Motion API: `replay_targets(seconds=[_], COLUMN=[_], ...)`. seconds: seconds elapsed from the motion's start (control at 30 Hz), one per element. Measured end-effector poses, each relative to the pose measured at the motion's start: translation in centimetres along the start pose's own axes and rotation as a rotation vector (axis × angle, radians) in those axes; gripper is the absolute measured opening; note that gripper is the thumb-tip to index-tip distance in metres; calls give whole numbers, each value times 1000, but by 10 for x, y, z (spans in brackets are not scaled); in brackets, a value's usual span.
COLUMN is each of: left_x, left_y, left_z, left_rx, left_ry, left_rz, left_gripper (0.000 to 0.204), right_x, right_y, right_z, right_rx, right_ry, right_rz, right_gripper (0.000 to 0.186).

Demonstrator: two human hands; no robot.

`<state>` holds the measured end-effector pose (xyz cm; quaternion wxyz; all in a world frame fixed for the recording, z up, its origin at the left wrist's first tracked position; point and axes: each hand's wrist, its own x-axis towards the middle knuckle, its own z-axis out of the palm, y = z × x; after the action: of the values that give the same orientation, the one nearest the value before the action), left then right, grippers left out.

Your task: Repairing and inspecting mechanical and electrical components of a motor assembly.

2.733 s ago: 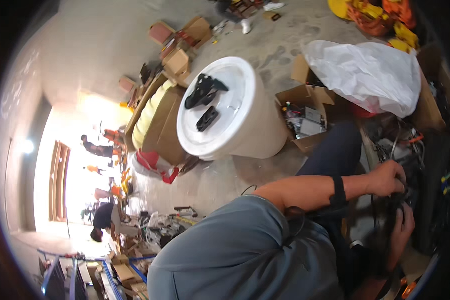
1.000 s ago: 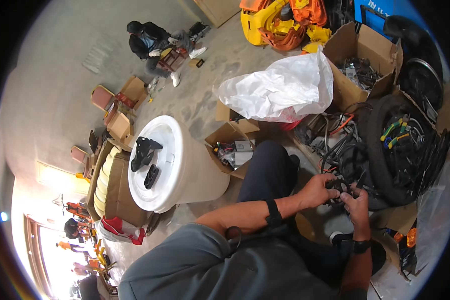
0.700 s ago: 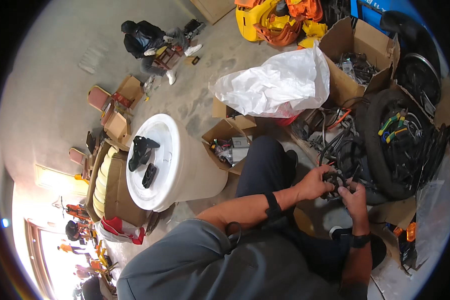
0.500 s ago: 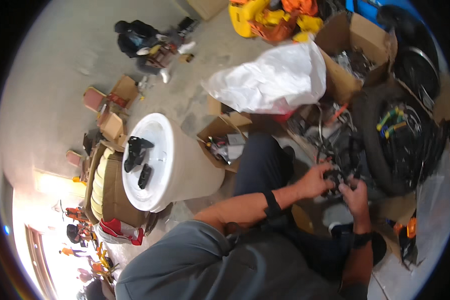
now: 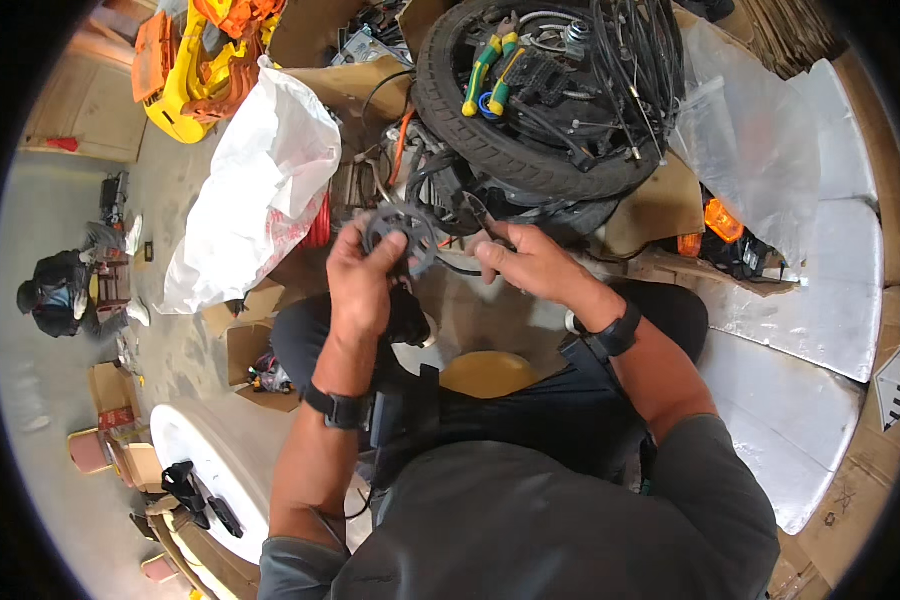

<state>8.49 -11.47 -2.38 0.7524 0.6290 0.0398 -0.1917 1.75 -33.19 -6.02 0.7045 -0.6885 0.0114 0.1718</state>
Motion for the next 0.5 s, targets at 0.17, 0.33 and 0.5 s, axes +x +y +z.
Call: replay_targets(seconds=[0.17, 0.33, 0.5], left_x=[57, 107, 149], left_y=[36, 54, 56], left_z=[1, 26, 51], left_rx=[53, 67, 28], left_ry=[-78, -110, -174], left_rz=[51, 99, 136], left_gripper=[33, 33, 31], right_x=[-1, -6, -8], right_y=[3, -1, 6], right_z=[-2, -8, -12], right_rx=[-3, -20, 92], right_ry=[4, -15, -18], right_rz=[-20, -16, -16], right_gripper=[36, 35, 33])
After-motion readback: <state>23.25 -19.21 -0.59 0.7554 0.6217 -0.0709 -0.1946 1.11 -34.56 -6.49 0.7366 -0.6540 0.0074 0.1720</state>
